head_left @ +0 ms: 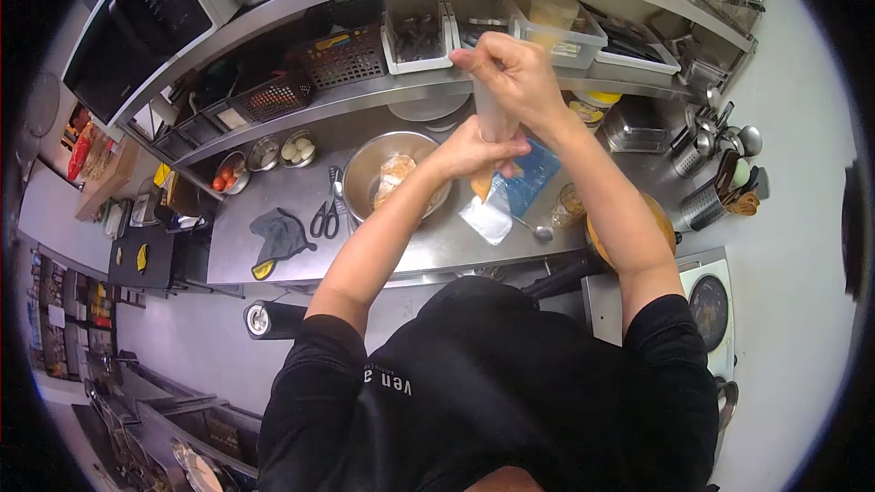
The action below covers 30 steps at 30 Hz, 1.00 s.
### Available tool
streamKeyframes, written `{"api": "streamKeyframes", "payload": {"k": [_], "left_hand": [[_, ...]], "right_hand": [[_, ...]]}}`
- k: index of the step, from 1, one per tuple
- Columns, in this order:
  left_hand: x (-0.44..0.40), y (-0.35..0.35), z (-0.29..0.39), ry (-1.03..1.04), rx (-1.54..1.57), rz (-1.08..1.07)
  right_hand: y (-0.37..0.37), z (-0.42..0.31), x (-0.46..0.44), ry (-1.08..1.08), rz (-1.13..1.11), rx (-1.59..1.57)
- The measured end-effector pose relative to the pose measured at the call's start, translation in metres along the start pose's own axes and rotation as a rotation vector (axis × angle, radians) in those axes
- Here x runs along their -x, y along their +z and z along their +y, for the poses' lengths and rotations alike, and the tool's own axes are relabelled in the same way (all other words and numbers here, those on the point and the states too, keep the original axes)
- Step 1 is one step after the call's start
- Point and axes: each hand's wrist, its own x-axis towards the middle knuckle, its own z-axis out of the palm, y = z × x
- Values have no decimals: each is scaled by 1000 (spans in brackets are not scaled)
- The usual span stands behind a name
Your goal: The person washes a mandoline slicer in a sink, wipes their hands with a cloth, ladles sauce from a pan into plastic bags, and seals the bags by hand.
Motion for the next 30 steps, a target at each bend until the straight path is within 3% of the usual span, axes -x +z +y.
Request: {"api": "streamKeyframes", "payload": {"k": [2,5,7,9,15,17,21,23,24,26,27,28,30], "left_hand": [[1,-1,1,22,-136,28],[-4,-3,-16,81,43,24],[0,-4,-16,57,-12,35],[6,-4,-12,32,-68,48],[20,3,-4,65,-229,80],[15,-2,-14,202,-157,37],[19,1,-8,116,-265,88],[20,-2,-6,114,-291,70],[25,-1,5,115,-289,76],[36,3,17,249,-739,163],[37,2,14,289,-889,195],[31,-2,3,541,-730,268],[30,-10,-4,787,-556,343]], "right_hand": [[2,-2,-3,-24,29,26],[4,-1,-8,-91,81,58],[5,-4,-8,-133,105,63],[5,-9,-4,128,159,7],[7,8,-5,166,360,-245],[5,6,-5,158,383,-281],[-28,-14,-20,97,465,-108],[-46,-43,-25,-240,591,130],[-46,-47,-18,-483,454,224],[-30,-66,2,-799,66,331],[-21,-65,10,-836,-57,342],[-12,-63,17,-867,-183,347],[-6,-30,27,-630,-488,662]]}}
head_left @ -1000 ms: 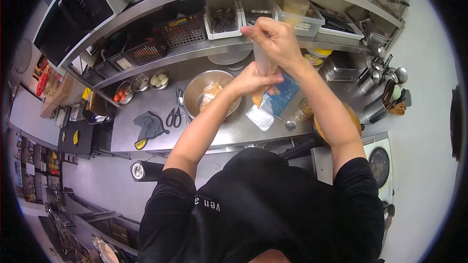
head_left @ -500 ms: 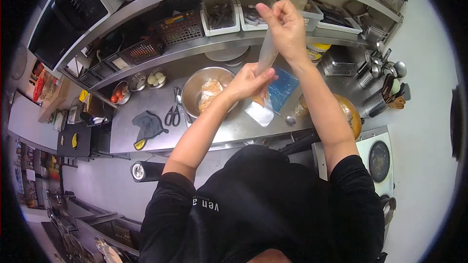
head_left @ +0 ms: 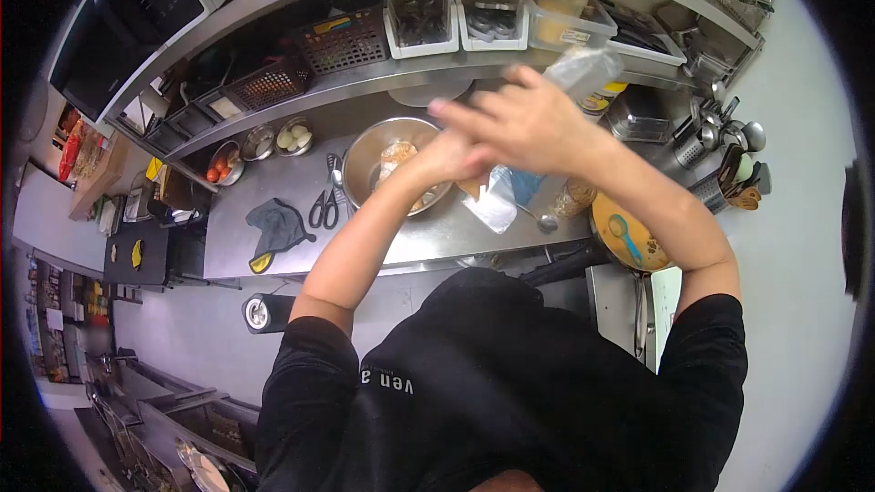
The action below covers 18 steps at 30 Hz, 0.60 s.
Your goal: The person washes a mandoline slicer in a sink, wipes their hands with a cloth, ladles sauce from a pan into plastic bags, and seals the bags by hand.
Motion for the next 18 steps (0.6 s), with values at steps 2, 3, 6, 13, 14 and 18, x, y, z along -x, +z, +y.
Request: {"api": "streamKeyframes", "payload": {"k": [2,3,6,13,14,18], "left_hand": [[-28,-23,38,-848,-44,-563],[-27,-27,39,-850,-45,-556],[-29,-31,41,-738,271,-600],[-26,-20,40,-718,358,-467],[-26,-20,38,-704,320,-507],[-24,-24,40,-631,326,-486]], "right_hand": [[-3,8,8,42,-72,-57],[-4,12,11,90,-144,-113],[-3,22,7,87,-64,-145],[-19,29,-11,16,-36,-43],[-19,29,-11,-3,-47,-22],[-16,31,-12,-73,-70,-25]]}}
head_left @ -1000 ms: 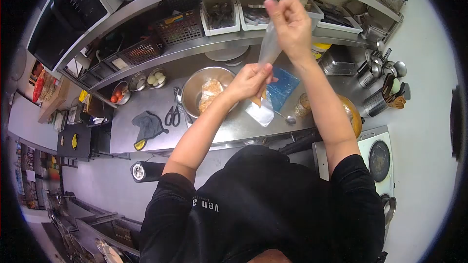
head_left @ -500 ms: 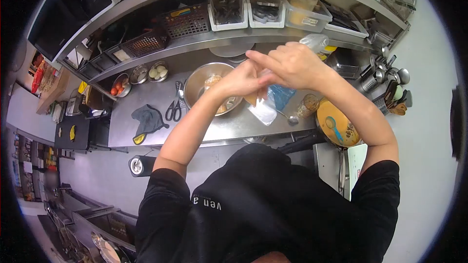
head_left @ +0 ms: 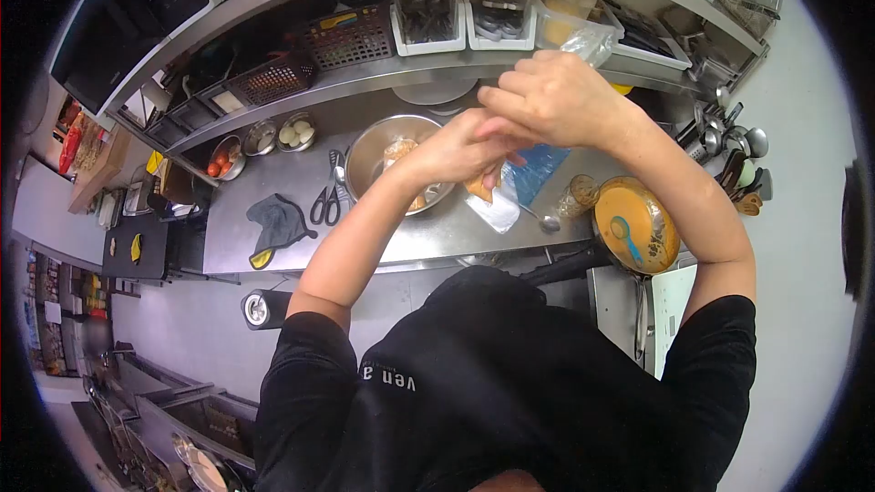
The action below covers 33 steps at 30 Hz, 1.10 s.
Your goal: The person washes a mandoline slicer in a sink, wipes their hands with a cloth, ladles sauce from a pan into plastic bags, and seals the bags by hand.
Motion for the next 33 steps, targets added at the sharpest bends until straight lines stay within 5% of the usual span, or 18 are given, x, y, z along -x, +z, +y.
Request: {"api": "streamKeyframes", "payload": {"k": [6,15,23,25,31,33], "left_hand": [[5,-7,-5,93,138,-104],[25,10,-3,186,-207,110],[44,-1,-23,117,-252,-14],[46,-4,-16,1,-546,-26],[19,8,-39,-56,-26,78],[15,17,-41,119,-6,324]], "right_hand": [[3,3,12,101,-7,-83],[7,8,25,343,107,-308],[40,-9,25,362,-8,-337],[41,-17,14,331,-3,-386],[26,-15,-2,329,-220,-386],[31,-8,8,335,-165,-396]]}}
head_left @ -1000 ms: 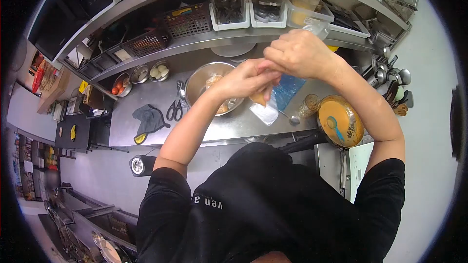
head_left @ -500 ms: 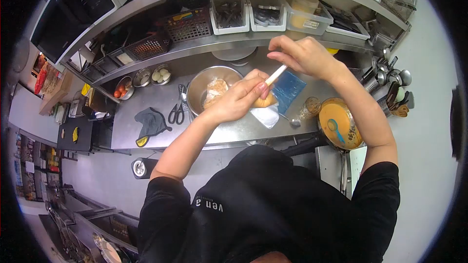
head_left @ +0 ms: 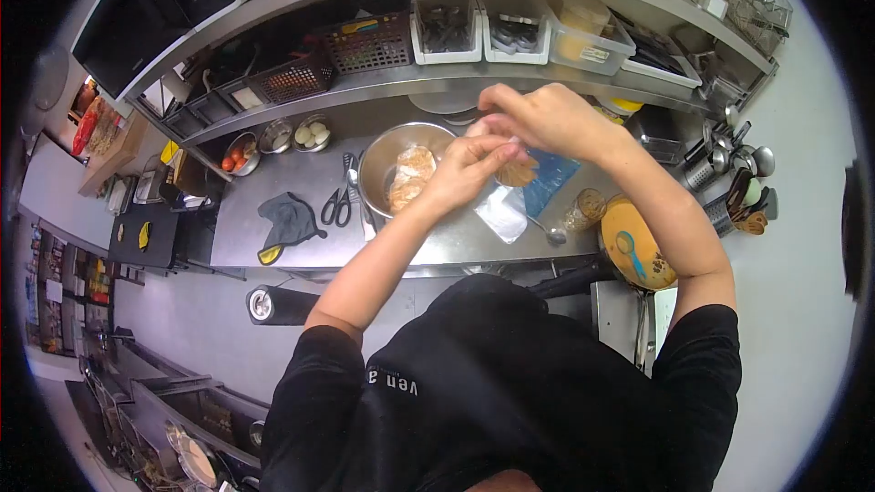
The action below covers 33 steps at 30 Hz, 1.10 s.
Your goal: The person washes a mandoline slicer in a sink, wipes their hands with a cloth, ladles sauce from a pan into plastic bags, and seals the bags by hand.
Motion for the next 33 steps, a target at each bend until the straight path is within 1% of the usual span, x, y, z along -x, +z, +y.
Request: {"api": "streamKeyframes", "payload": {"k": [1,2,4,5,7,8,10,15,17,18,20,21,22,23,24,25,26,28,29,31,32,33], "left_hand": [[1,9,2,93,23,145],[4,9,5,90,23,146],[11,7,9,54,-351,140],[14,6,9,51,-353,145],[19,2,9,107,-472,120],[22,-1,11,105,-480,127],[26,-5,14,104,-508,98],[37,-13,14,51,-505,138],[41,-20,12,81,-640,131],[43,-24,10,78,-646,146],[48,-37,5,20,-667,139],[51,-43,2,-4,-749,131],[54,-50,-2,-34,-836,130],[58,-59,-12,18,-894,141],[61,-66,-22,35,-1024,181],[67,-72,-27,0,-1016,212],[71,-76,-31,-31,-1003,239],[78,-82,-42,-226,-970,355],[81,-81,-31,-274,-882,375],[85,-79,-23,-273,-843,442],[86,-77,-18,-268,-790,487],[87,-73,-5,-337,-625,458]], "right_hand": [[3,5,4,-1,53,-20],[5,8,8,-2,53,-23],[9,12,14,16,63,-84],[10,11,15,36,48,-95],[12,10,14,58,35,-117],[14,10,12,88,22,-134],[19,13,8,80,33,-126],[32,23,-4,81,45,-137],[37,25,-9,86,57,-138],[41,26,-11,70,55,-141],[52,25,-14,72,65,-183],[59,23,-14,55,58,-275],[60,13,-14,85,0,-313],[66,5,-12,127,-107,-346],[83,1,-5,108,-147,-417],[87,-15,0,216,-246,-455],[110,-23,9,285,-177,-563],[152,-47,20,521,-75,-736],[183,-57,26,498,59,-860],[212,-86,25,578,6,-1474],[218,-97,24,568,-3,-1480],[222,-107,25,531,-6,-1838]]}}
